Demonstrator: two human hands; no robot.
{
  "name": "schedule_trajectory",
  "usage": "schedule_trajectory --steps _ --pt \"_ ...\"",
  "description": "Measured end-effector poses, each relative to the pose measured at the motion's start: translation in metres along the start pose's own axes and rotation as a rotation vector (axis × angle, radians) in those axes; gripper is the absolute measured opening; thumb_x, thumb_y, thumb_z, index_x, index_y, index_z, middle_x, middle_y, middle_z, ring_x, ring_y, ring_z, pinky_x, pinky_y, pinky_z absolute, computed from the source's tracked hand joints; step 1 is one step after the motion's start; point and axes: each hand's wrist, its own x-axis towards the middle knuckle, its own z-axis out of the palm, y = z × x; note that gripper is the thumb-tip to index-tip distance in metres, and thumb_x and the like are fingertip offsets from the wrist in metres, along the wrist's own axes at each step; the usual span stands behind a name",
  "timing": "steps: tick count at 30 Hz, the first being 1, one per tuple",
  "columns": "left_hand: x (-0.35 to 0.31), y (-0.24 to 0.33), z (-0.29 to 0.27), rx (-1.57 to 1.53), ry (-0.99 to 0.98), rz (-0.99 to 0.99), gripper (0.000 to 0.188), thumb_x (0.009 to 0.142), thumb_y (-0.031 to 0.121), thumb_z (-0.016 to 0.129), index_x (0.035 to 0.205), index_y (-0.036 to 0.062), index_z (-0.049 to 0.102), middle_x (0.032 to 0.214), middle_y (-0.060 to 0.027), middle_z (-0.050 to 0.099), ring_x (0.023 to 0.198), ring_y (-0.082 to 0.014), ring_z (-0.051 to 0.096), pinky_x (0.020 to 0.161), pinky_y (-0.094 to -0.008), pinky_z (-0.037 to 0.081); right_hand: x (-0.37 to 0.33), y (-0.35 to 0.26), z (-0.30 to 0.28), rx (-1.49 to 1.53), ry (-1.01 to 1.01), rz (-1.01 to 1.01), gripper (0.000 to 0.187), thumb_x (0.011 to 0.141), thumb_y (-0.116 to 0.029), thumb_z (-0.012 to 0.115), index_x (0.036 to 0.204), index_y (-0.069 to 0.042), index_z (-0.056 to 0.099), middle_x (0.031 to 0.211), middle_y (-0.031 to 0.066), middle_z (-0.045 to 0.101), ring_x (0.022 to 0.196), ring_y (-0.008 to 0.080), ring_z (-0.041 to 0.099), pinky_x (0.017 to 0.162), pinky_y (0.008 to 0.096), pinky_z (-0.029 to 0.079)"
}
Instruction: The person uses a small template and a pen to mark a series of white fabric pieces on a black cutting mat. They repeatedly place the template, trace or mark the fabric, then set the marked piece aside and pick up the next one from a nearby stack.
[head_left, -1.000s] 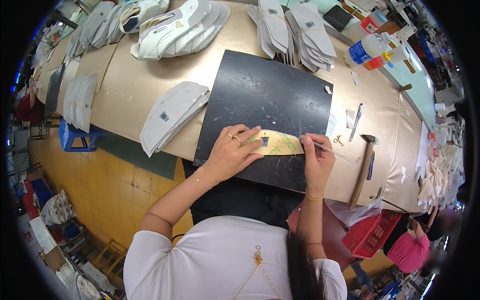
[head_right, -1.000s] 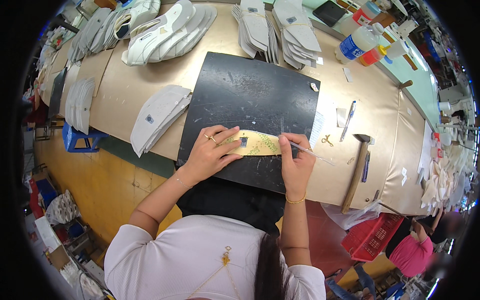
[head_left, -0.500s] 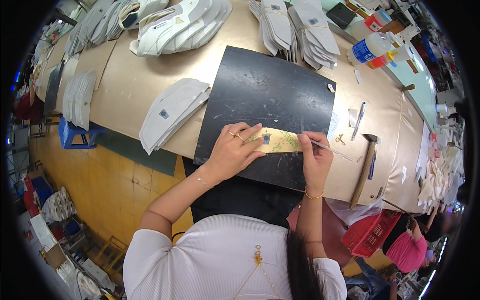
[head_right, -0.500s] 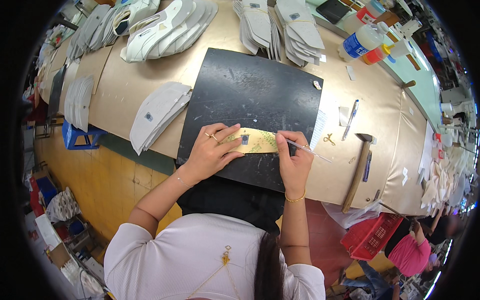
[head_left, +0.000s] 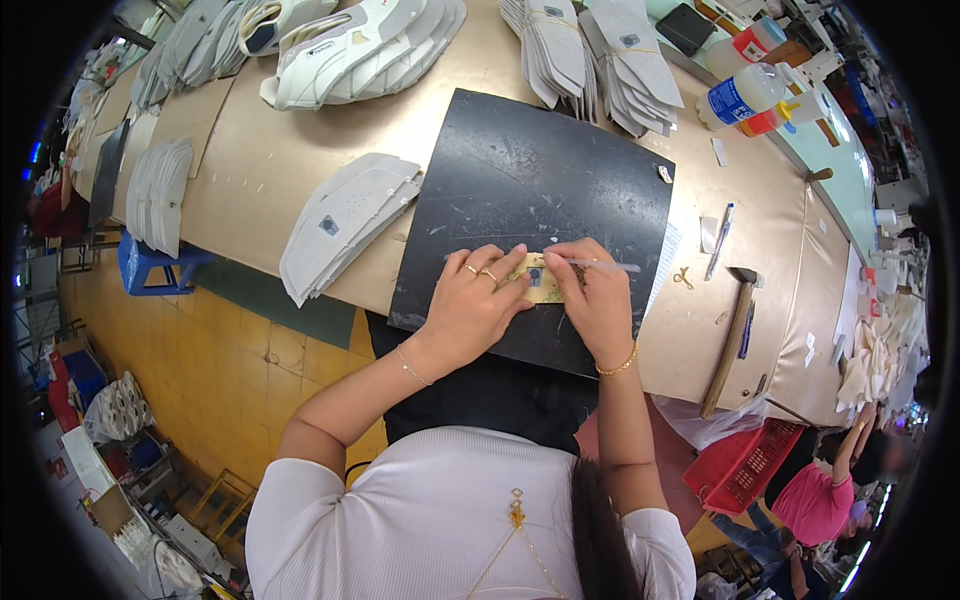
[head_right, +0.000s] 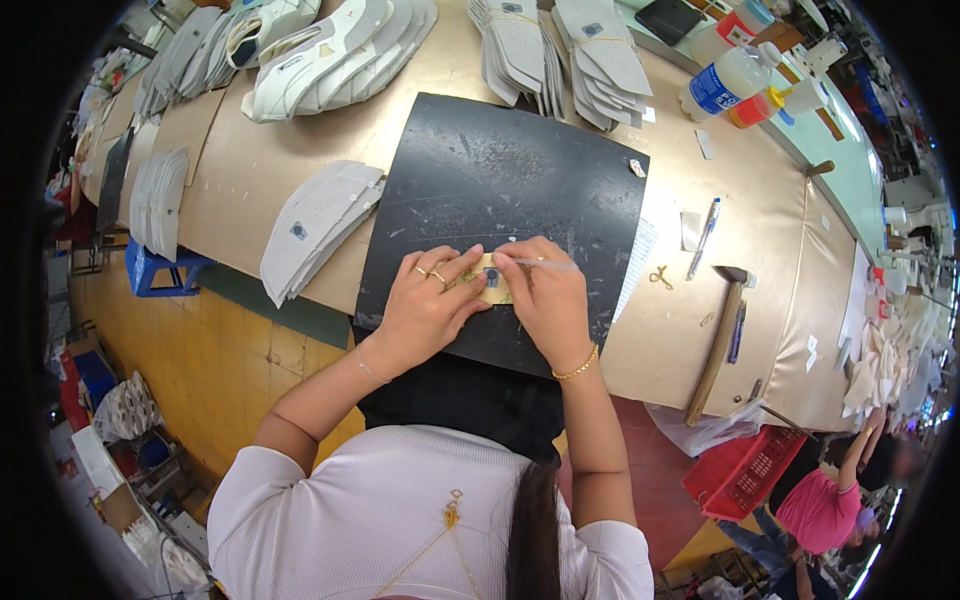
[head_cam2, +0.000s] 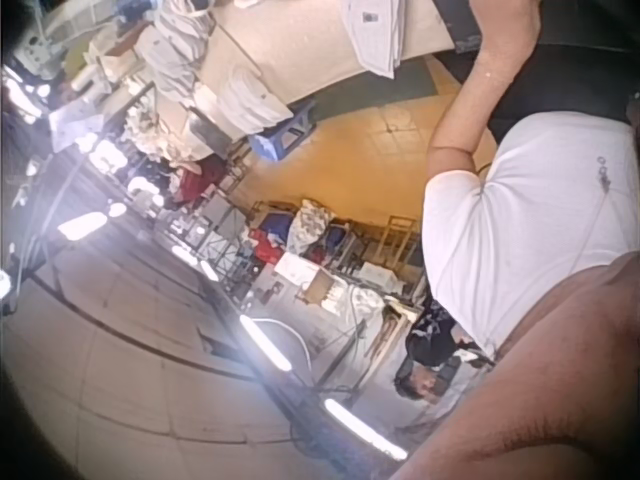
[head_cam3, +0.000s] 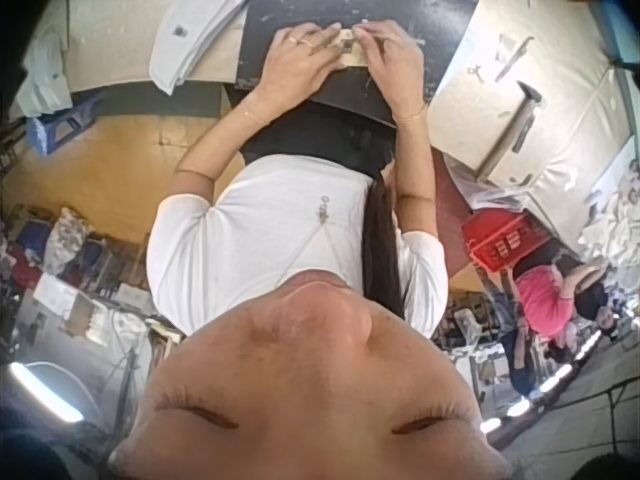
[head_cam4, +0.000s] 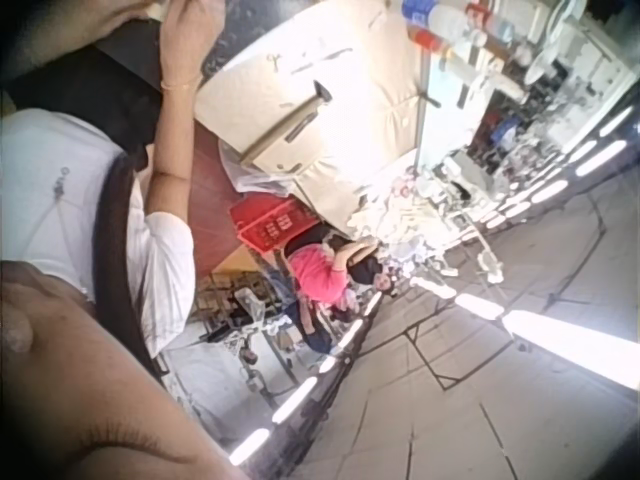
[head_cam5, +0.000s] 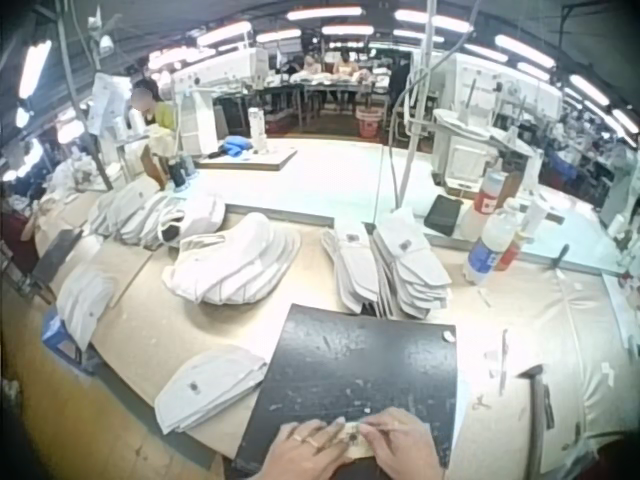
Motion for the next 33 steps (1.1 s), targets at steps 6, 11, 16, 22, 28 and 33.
schedule_trajectory --steps 6,11,16,22,28,33 --pt "-0.002 0.000 -0.003 0.027 -0.021 -0.025 0.033 0.079 0.021 0.081 0.107 0.0068 0.073 0.131 -0.0079 0.066 0.112 -0.0262 0.060 0.094 -0.0423 0.045 0.009 0.002 0.012 -0.218 -0.067 -0.119 0.011 0.092 -0.016 0.069 0.087 -0.006 0.071 0.082 0.0071 0.066 0.079 0.0279 0.064 0.074 0.0382 0.051" --pt "0.006 0.003 -0.002 0.013 -0.042 -0.008 0.032 0.078 0.017 0.081 0.107 0.0056 0.072 0.129 -0.0096 0.067 0.114 -0.0292 0.061 0.094 -0.0441 0.045 0.006 0.006 0.004 -0.331 -0.128 -0.183 0.011 0.083 -0.014 0.073 0.093 -0.008 0.072 0.094 0.0067 0.068 0.091 0.0273 0.065 0.081 0.0403 0.053" --pt "0.005 0.004 -0.002 -0.025 -0.049 -0.027 0.025 0.077 0.011 0.082 0.100 0.0040 0.073 0.119 -0.0115 0.068 0.118 -0.0335 0.058 0.098 -0.0459 0.042 0.010 -0.001 0.016 -0.411 -0.038 -0.273 0.013 0.075 -0.020 0.074 0.081 -0.010 0.067 0.082 0.0050 0.063 0.082 0.0241 0.066 0.073 0.0369 0.054" --pt "-0.002 0.002 0.004 0.043 -0.070 -0.008 0.026 0.080 0.009 0.081 0.103 0.0030 0.072 0.122 -0.0123 0.066 0.120 -0.0336 0.057 0.101 -0.0461 0.041 0.003 0.004 0.023 -0.354 -0.013 -0.231 0.019 0.072 -0.015 0.075 0.089 -0.006 0.072 0.089 0.0061 0.066 0.087 0.0244 0.068 0.071 0.0348 0.057" --pt "-0.007 -0.002 0.007 0.061 -0.017 -0.002 0.026 0.081 0.008 0.080 0.105 0.0027 0.072 0.126 -0.0125 0.065 0.122 -0.0342 0.056 0.103 -0.0469 0.040 -0.003 0.005 0.019 -0.250 -0.067 -0.205 0.017 0.074 -0.014 0.077 0.087 -0.004 0.074 0.085 0.0071 0.067 0.082 0.0264 0.069 0.074 0.0372 0.058" --pt "-0.002 -0.008 0.007 -0.022 -0.034 0.026 0.029 0.081 0.008 0.081 0.107 0.0019 0.068 0.128 -0.0137 0.064 0.121 -0.0353 0.055 0.103 -0.0454 0.042 -0.002 0.017 0.028 -0.068 0.168 -0.145 0.013 0.083 -0.015 0.074 0.087 -0.003 0.073 0.082 0.0102 0.068 0.080 0.0289 0.070 0.074 0.0382 0.056"
